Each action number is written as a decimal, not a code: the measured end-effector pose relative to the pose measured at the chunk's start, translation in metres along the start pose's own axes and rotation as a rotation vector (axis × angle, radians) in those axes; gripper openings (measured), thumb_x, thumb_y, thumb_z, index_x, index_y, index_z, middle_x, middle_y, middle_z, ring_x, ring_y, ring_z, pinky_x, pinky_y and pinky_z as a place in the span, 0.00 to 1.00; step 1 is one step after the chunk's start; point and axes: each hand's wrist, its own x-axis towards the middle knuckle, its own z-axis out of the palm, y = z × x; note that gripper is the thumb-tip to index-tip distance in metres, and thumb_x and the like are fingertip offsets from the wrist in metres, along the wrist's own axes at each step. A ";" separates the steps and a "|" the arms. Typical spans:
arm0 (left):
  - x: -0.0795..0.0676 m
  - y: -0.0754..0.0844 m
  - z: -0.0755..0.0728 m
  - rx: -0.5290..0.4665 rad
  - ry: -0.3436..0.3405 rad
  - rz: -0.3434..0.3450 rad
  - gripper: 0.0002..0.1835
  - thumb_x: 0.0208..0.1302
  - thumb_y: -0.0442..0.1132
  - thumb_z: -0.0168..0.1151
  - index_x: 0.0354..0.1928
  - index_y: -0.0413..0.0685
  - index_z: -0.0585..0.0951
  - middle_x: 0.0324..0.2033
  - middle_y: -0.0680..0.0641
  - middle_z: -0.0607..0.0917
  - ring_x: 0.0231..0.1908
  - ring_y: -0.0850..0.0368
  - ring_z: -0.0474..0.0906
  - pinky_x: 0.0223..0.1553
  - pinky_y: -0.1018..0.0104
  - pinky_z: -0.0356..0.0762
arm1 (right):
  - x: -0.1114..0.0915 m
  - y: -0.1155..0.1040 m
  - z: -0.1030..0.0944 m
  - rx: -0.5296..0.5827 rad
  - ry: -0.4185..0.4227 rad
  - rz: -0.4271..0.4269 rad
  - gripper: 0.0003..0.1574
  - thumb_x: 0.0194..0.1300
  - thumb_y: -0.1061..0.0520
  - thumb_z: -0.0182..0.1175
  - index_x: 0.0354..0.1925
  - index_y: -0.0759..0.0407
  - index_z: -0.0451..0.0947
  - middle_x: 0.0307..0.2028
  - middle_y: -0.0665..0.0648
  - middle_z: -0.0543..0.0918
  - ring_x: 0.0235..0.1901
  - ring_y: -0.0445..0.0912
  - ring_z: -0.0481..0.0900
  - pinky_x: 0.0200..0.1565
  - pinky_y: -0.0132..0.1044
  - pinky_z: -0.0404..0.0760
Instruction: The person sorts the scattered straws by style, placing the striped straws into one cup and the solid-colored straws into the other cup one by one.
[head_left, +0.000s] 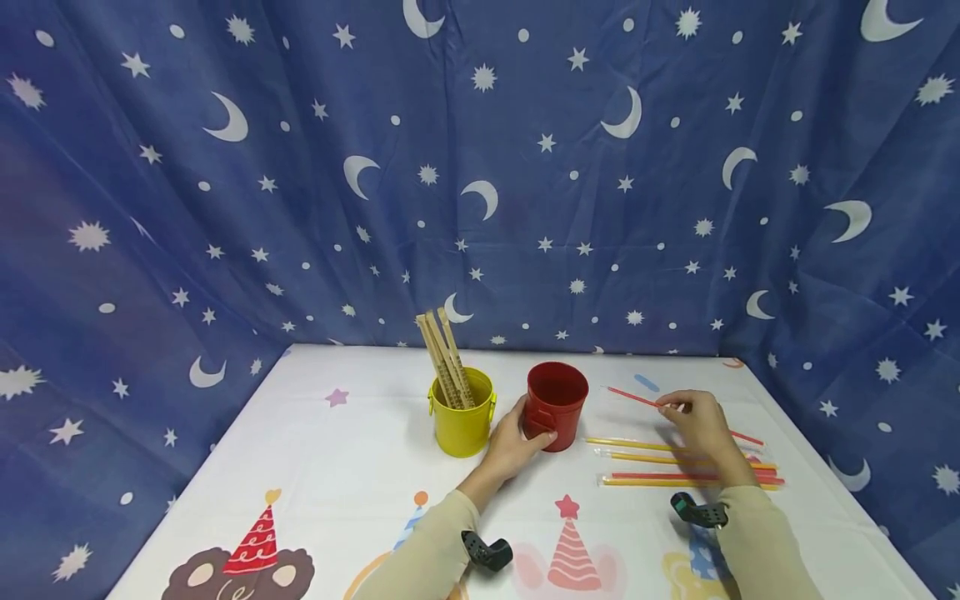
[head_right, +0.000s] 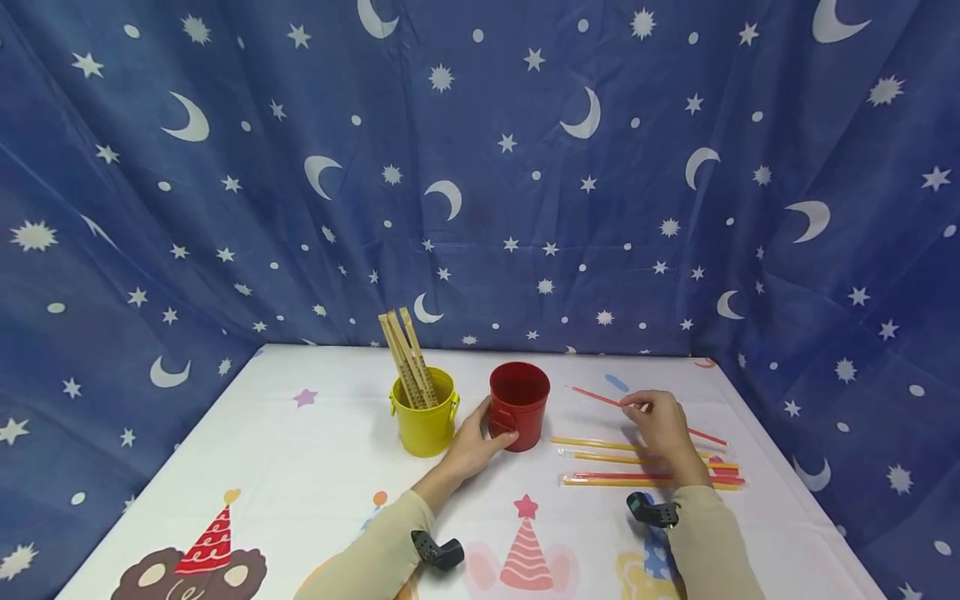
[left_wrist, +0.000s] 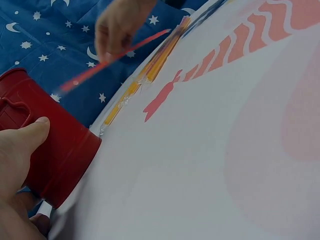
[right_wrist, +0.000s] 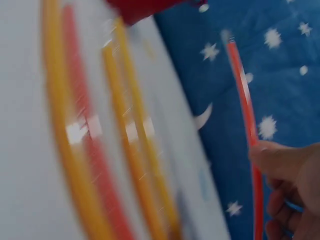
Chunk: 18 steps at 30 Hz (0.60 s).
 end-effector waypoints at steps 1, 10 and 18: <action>0.000 0.000 0.000 -0.002 0.000 -0.001 0.44 0.63 0.44 0.70 0.78 0.46 0.60 0.74 0.44 0.69 0.76 0.47 0.63 0.78 0.45 0.60 | 0.000 -0.004 -0.002 0.022 0.039 -0.031 0.08 0.67 0.63 0.65 0.42 0.65 0.87 0.29 0.57 0.80 0.28 0.42 0.68 0.26 0.32 0.66; -0.001 0.001 0.000 0.007 -0.009 -0.006 0.44 0.64 0.46 0.69 0.78 0.49 0.60 0.74 0.45 0.70 0.75 0.47 0.64 0.77 0.45 0.61 | -0.003 -0.049 -0.022 0.300 0.235 -0.203 0.10 0.66 0.65 0.66 0.45 0.71 0.86 0.30 0.44 0.81 0.28 0.33 0.72 0.29 0.22 0.72; -0.001 0.001 -0.003 0.015 -0.026 -0.001 0.43 0.64 0.47 0.69 0.78 0.52 0.61 0.72 0.47 0.73 0.73 0.48 0.68 0.76 0.46 0.63 | -0.002 -0.099 -0.040 0.609 0.153 -0.195 0.11 0.69 0.61 0.64 0.47 0.65 0.86 0.32 0.37 0.85 0.33 0.34 0.78 0.36 0.21 0.78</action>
